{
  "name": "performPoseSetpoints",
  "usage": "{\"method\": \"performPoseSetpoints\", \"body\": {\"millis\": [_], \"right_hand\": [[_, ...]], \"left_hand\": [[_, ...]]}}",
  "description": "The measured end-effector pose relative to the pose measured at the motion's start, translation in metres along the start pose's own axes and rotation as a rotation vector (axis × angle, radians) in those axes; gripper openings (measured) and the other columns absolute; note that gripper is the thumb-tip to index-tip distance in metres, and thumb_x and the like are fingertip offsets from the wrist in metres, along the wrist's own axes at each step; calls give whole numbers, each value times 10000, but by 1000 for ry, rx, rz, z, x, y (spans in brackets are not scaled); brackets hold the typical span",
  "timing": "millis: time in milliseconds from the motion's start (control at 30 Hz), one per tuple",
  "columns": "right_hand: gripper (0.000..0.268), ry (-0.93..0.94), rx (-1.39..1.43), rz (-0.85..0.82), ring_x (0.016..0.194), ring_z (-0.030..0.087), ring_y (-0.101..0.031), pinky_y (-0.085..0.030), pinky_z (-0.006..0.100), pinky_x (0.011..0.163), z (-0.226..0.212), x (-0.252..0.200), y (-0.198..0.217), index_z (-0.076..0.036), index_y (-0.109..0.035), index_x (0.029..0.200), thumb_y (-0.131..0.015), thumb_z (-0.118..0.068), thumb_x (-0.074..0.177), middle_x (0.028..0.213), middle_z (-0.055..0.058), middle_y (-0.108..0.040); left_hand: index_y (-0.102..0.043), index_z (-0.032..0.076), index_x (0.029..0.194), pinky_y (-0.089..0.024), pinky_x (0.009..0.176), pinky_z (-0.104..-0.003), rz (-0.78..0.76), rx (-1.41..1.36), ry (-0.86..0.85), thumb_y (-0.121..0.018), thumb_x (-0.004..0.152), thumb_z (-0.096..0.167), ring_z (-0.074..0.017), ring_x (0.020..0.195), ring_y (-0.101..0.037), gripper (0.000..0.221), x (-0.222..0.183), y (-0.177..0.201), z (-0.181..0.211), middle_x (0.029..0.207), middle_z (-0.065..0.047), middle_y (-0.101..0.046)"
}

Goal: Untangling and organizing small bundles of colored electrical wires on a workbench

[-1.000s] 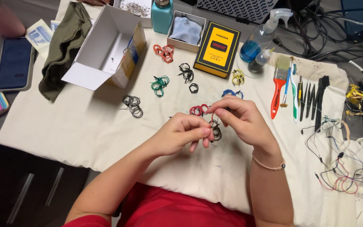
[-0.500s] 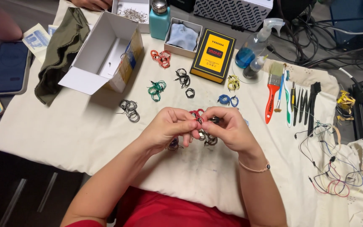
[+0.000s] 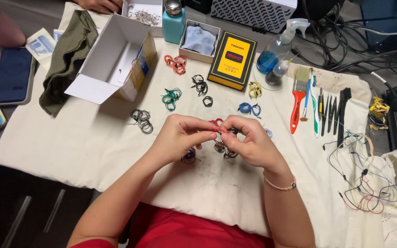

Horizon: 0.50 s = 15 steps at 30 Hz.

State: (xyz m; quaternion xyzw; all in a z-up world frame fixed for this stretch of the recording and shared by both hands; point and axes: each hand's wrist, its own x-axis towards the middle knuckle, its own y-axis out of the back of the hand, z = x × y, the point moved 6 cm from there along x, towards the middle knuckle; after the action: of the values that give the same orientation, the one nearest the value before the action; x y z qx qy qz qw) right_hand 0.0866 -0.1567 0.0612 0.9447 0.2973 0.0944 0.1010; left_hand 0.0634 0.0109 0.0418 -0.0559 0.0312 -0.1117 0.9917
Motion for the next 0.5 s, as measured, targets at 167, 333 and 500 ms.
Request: {"method": "performPoseSetpoints", "body": {"millis": [167,333,500], "right_hand": [[90,-18,-28,-22,767,117,-519,-503,310,746,-15,3,1,-26,-732,983,-671,-68,931,753,33,-575],[379,-31,-129,-71,877,239,-559,-502,420,858,-24,-3,10,91,-615,1326,-434,-80,1039,937,180,-615],[284,-151,-439,60,1080,372,-709,-502,520,998,-31,-6,5,-46,-696,1235,-583,-83,977,1098,153,-759]], "left_hand": [[-823,67,999,-579,551,-241,28,186,-19,-791,842,49,-125,555,-707,161,-4,10,5,791,-121,-806],[-826,106,948,-564,530,-209,92,295,-63,-776,858,97,-117,580,-721,104,-3,20,15,760,-71,-807],[-818,91,940,-540,509,-205,84,220,-90,-760,857,65,-121,576,-716,105,-3,15,18,743,-81,-799]]}}
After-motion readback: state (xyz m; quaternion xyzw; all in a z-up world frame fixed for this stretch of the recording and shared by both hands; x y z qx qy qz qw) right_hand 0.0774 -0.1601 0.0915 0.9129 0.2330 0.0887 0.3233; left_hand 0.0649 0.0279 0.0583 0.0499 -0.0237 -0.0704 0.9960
